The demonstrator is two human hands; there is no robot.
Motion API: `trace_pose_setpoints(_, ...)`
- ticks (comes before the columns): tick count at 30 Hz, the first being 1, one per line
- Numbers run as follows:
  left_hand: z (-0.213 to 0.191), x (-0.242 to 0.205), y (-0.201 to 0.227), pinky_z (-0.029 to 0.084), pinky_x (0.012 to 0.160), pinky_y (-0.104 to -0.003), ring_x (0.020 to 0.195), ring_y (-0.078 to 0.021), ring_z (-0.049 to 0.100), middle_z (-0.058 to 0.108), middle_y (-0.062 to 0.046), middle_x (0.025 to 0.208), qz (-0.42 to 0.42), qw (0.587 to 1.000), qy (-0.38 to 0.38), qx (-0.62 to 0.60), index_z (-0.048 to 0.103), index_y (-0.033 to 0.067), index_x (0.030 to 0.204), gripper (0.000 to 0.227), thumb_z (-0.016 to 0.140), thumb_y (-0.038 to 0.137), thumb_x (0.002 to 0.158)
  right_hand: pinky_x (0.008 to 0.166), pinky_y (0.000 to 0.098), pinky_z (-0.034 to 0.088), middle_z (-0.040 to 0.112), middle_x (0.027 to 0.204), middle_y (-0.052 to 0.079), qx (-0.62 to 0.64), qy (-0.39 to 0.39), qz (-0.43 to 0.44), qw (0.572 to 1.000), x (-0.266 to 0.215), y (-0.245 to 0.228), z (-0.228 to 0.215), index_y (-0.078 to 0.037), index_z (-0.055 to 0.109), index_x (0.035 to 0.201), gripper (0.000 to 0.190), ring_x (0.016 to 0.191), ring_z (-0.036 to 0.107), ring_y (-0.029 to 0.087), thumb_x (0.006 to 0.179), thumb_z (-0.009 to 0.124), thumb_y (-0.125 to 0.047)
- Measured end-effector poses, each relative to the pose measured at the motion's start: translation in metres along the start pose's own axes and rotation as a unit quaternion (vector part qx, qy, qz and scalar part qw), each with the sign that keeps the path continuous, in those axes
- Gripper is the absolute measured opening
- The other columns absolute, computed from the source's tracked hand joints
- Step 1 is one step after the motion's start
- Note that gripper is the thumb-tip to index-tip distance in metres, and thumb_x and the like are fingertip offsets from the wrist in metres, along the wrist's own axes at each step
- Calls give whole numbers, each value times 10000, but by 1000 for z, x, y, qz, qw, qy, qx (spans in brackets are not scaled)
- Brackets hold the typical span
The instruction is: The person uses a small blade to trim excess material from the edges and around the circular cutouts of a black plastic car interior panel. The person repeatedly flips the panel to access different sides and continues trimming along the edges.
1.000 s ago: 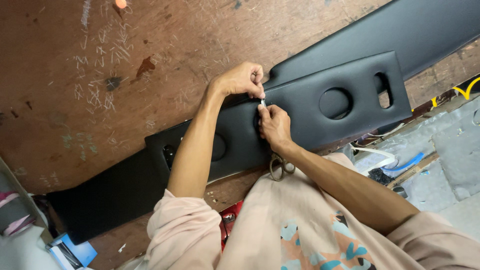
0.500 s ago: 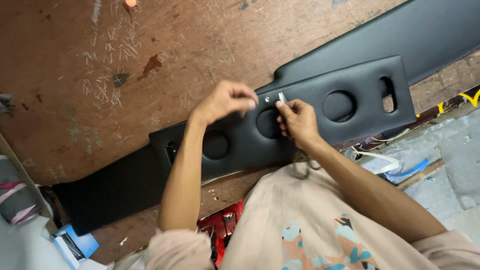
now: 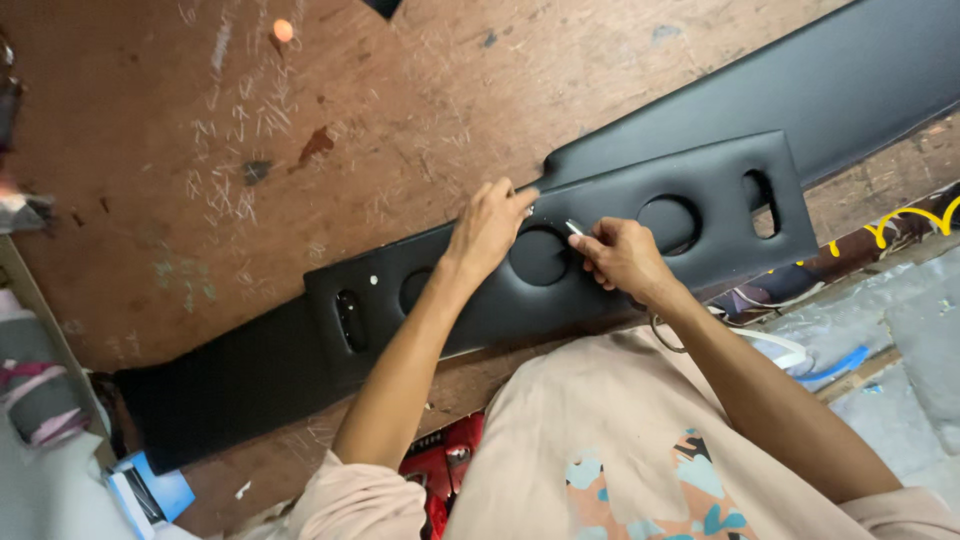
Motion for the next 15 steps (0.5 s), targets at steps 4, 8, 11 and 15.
trace_pose_setpoints(4,30,-2,-17,533,790,-471,927,-331,652,647,-131,936,-13,998,-54,28,749,102,953,72,704,146,918,429,304,458,664,650,62,22,3,-4,1000,-1,3,-2,-16,692,879,283,482,559,116,938,724,-292)
trace_pose_setpoints(8,54,-5,-26,556,851,-438,1009,-320,662,653,-123,1005,55,988,-60,128,695,53,886,59,665,20,847,426,306,471,667,647,70,5,8,-25,1000,-1,6,1,5,686,878,310,482,572,124,946,724,-295)
trace_pose_setpoints(11,63,12,-32,566,803,-440,896,-348,675,668,-173,918,65,993,-51,81,696,22,894,113,692,38,782,428,303,482,674,649,70,-5,9,-29,1000,1,5,0,12,693,878,324,485,586,128,947,724,-303)
trace_pose_setpoints(15,37,25,-49,562,649,-375,725,-233,702,718,-132,800,-100,976,-41,-190,706,-8,880,118,736,80,806,429,313,477,673,654,79,15,8,-28,999,1,7,0,5,695,890,317,489,583,134,939,728,-306)
Point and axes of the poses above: each hand's wrist, its own x-axis towards the middle knuckle, its own z-axis out of the palm, y = z × x, the point moved 2 cm from there along x, towards the middle knuckle
